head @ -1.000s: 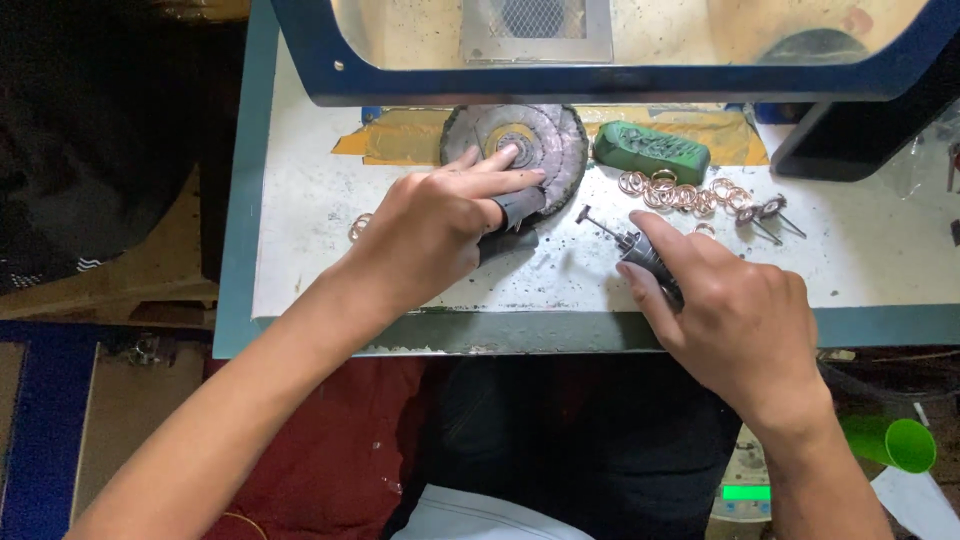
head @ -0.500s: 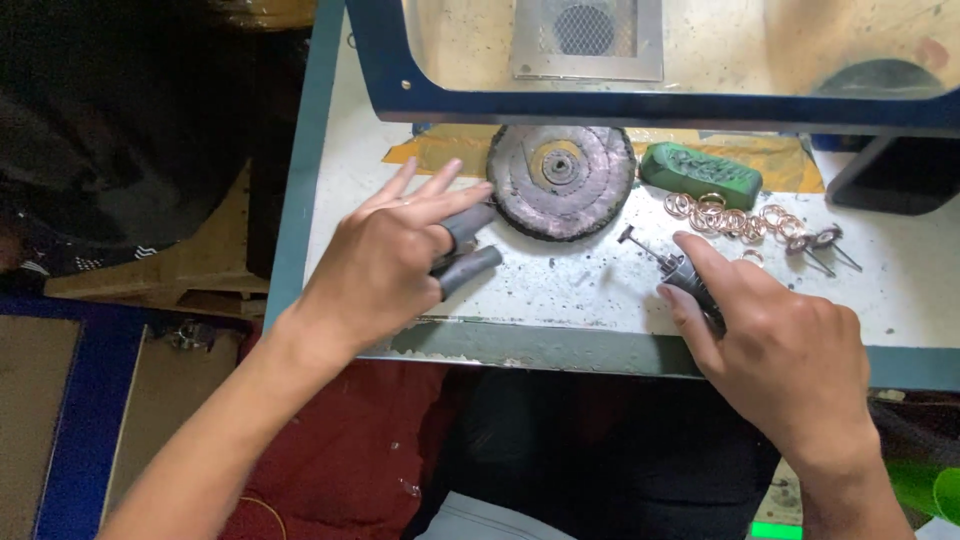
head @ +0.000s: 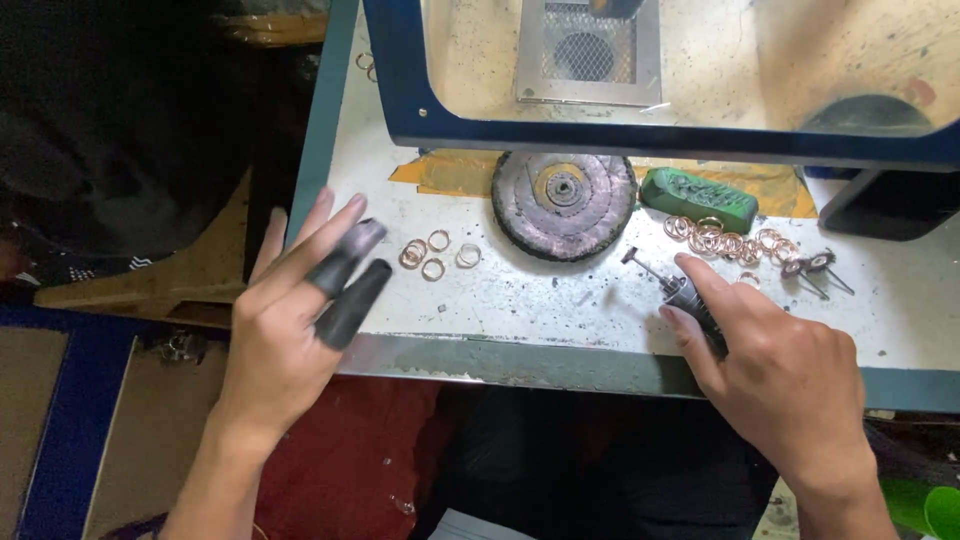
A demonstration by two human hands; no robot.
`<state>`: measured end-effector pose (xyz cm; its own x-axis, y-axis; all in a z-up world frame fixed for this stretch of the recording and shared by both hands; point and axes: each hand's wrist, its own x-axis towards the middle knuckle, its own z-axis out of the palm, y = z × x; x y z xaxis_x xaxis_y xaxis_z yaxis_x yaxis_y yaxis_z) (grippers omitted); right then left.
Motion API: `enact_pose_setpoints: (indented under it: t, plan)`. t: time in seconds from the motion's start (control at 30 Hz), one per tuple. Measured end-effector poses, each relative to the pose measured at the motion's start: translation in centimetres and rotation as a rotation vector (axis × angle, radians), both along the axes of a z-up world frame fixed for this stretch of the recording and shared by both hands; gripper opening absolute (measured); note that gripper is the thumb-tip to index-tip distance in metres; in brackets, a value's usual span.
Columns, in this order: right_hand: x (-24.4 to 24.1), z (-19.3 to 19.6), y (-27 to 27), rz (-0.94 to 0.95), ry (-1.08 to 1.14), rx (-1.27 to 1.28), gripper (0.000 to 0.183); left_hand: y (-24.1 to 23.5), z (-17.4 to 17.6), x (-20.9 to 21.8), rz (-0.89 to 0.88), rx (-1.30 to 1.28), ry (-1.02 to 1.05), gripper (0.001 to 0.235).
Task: The person uses a rotary tool to polish small copper rings one by one on a rotating buffing wheel. They hold each ring with a finger cot and apply it to the wheel, then place the finished rings on the workbench.
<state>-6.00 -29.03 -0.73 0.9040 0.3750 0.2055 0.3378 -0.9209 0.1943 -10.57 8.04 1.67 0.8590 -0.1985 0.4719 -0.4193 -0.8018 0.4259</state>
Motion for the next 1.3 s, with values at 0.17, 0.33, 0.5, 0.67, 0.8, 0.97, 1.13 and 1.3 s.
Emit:
enact_pose_setpoints:
  t: [0.17,0.33,0.5,0.67,0.8,0.97,1.13,1.3]
  plan:
    - [0.1,0.2,0.2,-0.038,0.044,-0.029,0.056,-0.4,-1.2,-1.4,0.128,-0.073,-0.061,0.033]
    - [0.1,0.2,0.3,-0.034,0.048,-0.025,0.057,-2.1,-1.3,-1.8,0.206,-0.175,-0.098,0.032]
    - [0.0,0.1,0.2,-0.005,0.002,0.000,0.055,-3.3,-1.2,-1.5,0.196,-0.212,-0.154,0.022]
    - [0.0,0.1,0.2,-0.013,0.021,0.010,0.055,-3.7,-1.1,-0.3,0.078,-0.183,-0.162,0.032]
    - [0.0,0.2,0.3,-0.032,0.032,0.004,0.056,-4.6,-0.9,1.2,-0.014,-0.068,-0.054,0.026]
    - [0.0,0.2,0.2,-0.017,0.019,-0.007,0.055,-5.0,-0.8,2.2,-0.112,0.132,0.063,0.022]
    - [0.0,0.4,0.2,-0.016,0.029,0.007,0.055,-4.4,-1.0,2.3,0.061,0.240,0.139,0.031]
    - [0.0,0.3,0.1,-0.026,0.058,0.011,0.057,-2.7,-1.3,1.0,0.114,0.198,0.109,0.036]
